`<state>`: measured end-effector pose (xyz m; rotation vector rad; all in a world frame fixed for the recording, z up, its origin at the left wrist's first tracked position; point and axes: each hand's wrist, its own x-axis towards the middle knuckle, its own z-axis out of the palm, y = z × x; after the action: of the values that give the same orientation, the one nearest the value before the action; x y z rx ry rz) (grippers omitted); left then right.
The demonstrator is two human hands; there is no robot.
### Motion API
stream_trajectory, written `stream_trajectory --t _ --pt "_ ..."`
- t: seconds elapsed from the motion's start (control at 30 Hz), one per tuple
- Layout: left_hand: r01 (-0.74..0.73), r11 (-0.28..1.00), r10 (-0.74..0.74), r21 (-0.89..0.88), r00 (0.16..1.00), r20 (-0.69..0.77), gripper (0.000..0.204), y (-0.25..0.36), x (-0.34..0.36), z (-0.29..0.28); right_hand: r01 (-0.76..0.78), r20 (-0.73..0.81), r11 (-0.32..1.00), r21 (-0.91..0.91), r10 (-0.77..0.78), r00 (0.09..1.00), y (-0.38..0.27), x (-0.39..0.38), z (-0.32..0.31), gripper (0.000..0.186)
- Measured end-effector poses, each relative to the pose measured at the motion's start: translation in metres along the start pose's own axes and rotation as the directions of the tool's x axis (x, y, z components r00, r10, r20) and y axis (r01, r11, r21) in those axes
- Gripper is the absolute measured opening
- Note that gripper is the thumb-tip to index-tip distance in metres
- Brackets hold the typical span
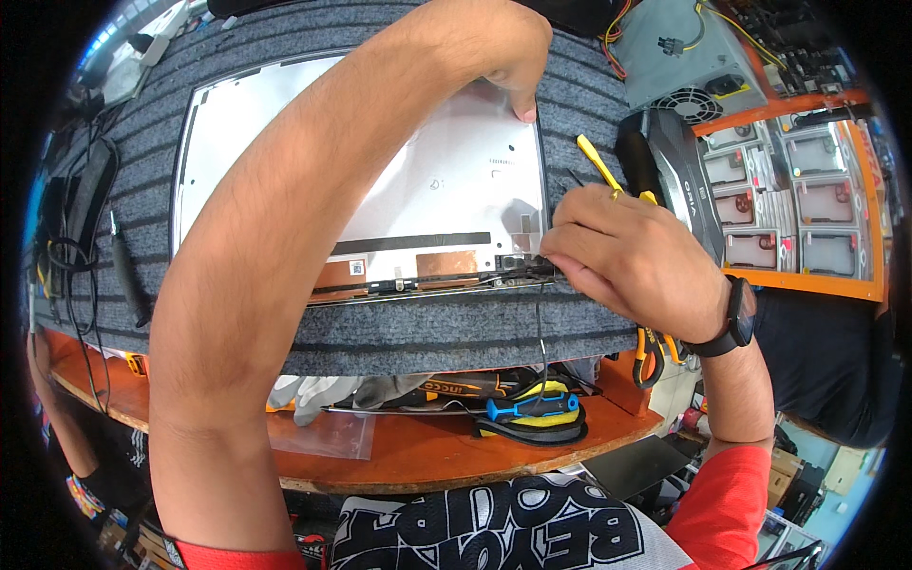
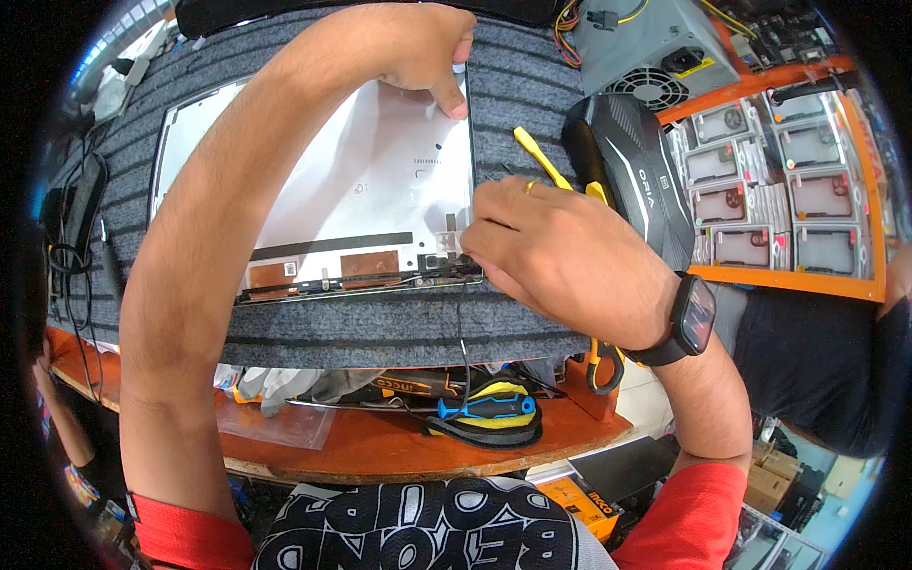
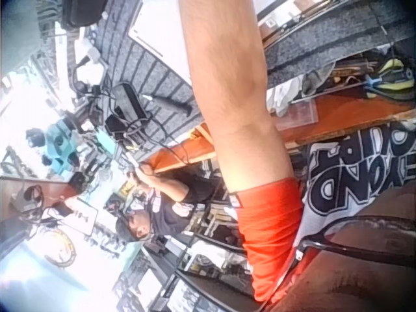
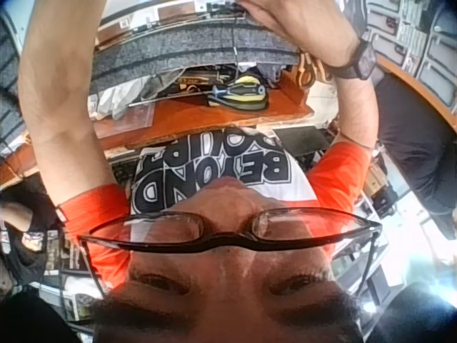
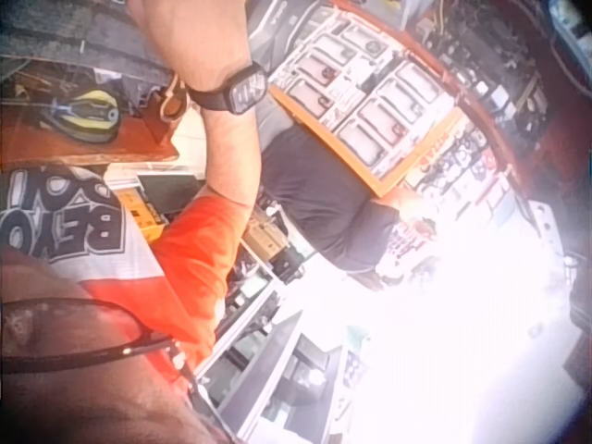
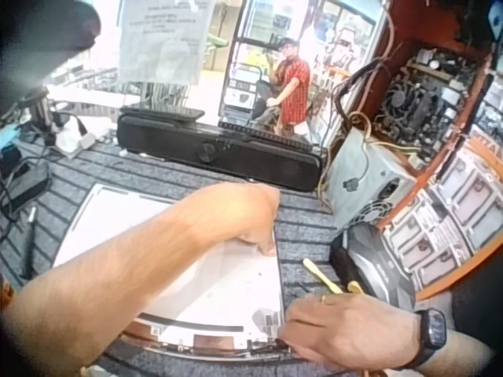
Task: The person manipulates the frame and internal components of a laptop screen assembly on a workbench, using tweezers to handle small wires and adhesive strips.
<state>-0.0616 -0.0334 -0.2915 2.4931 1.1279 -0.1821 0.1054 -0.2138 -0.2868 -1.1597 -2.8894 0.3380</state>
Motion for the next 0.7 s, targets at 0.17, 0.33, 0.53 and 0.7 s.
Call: stream_trajectory --t 0.17,0.33,0.53,0.7 --pt "0.013 1.0 -0.013 -0.005 1.0 -0.014 0.053 0.003 -0.002 -0.001 -0.042 -0.087 0.998 0.042 0.045 0.995 -0.006 -0.001 0.0 0.016" --pt "0.028 0.999 -0.028 -0.019 1.0 -0.005 0.051 0.005 -0.008 -0.004 -0.073 -0.09 0.997 0.034 0.075 0.993 -0.005 -0.005 0.006 0.016" --pt "0.031 0.999 -0.031 -0.036 0.999 -0.018 0.052 0.004 -0.015 -0.006 -0.055 -0.09 0.998 0.005 0.055 0.994 -0.007 -0.005 0.005 0.017" --pt "0.028 0.999 -0.028 -0.02 1.0 -0.001 0.054 0.005 -0.011 -0.006 -0.096 -0.04 0.992 0.078 0.1 0.994 -0.005 -0.006 0.004 0.015"
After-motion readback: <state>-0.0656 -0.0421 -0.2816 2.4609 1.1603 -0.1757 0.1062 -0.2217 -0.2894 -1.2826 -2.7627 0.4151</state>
